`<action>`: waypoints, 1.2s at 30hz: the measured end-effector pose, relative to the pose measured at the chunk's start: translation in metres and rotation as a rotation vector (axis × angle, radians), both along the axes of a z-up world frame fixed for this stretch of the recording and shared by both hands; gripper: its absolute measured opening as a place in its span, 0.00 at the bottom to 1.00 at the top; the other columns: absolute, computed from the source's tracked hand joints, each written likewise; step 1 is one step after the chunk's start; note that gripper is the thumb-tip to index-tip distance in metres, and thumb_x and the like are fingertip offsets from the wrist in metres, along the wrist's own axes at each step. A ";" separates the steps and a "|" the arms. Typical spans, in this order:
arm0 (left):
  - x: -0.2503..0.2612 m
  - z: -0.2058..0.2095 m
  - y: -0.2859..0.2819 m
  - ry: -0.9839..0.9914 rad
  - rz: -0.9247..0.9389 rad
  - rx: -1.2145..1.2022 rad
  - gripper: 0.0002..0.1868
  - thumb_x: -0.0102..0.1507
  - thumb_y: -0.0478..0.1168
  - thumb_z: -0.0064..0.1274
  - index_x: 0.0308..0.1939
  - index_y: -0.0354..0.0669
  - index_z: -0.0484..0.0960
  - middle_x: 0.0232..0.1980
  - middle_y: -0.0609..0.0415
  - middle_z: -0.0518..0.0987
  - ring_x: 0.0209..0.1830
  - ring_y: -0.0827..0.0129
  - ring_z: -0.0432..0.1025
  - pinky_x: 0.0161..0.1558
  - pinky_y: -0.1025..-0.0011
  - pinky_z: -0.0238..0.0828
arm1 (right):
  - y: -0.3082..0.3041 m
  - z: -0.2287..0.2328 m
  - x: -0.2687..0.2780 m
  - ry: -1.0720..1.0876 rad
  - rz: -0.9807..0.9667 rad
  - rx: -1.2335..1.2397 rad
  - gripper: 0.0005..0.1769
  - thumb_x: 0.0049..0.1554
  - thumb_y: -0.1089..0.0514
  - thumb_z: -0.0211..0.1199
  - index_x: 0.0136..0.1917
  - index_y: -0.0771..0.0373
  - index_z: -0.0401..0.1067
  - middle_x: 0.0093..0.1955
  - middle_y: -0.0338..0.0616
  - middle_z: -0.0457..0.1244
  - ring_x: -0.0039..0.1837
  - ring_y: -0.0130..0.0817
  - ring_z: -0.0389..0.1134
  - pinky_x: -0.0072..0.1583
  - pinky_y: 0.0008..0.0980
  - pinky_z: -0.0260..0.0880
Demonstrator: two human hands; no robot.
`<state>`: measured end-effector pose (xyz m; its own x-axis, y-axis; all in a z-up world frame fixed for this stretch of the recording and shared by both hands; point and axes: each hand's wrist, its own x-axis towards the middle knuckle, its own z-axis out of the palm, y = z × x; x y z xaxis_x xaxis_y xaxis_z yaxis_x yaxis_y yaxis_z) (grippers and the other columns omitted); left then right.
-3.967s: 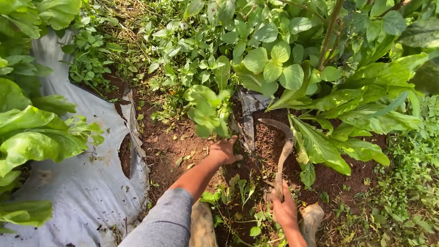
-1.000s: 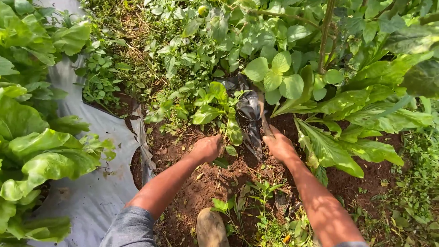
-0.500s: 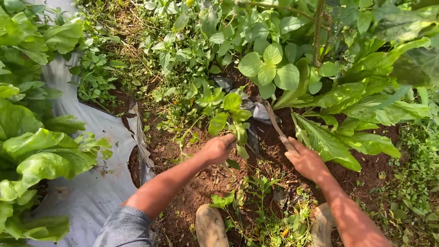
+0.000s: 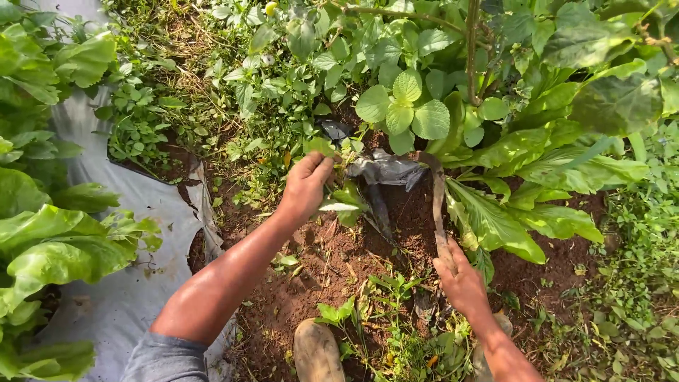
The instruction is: The person uses a hand hoe to loosen the soil and remove weeds from around a row of leafy green vegetables. They pull the weeds out by hand and toss them aside, then continue to hoe the soil to clear the area.
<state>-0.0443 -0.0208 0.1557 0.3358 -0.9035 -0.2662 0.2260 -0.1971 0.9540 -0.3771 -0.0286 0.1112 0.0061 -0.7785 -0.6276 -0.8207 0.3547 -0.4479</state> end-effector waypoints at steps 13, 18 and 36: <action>0.000 0.066 0.045 -0.483 -0.232 -0.612 0.18 0.70 0.47 0.36 0.38 0.41 0.77 0.33 0.56 0.75 0.23 0.76 0.65 0.20 0.77 0.62 | 0.022 -0.035 -0.041 -0.455 -0.110 0.332 0.28 0.63 0.51 0.50 0.76 0.49 0.58 0.59 0.40 0.55 0.29 0.28 0.56 0.28 0.27 0.57; -0.065 0.070 0.089 -0.419 -0.788 -0.241 0.18 0.63 0.47 0.39 0.42 0.40 0.80 0.41 0.49 0.77 0.37 0.64 0.76 0.36 0.63 0.80 | 0.046 0.016 -0.142 0.232 0.860 0.447 0.36 0.60 0.29 0.27 0.80 0.17 0.27 0.86 0.13 0.23 0.85 0.36 0.35 0.82 0.59 0.36; -0.132 -0.045 0.038 -1.169 -1.511 0.471 0.12 0.71 0.35 0.33 0.46 0.46 0.75 0.36 0.56 0.71 0.37 0.68 0.65 0.51 0.67 0.66 | 0.013 0.054 -0.091 0.192 0.262 0.200 0.36 0.60 0.37 0.44 0.80 0.25 0.42 0.60 0.46 0.72 0.47 0.40 0.78 0.49 0.37 0.83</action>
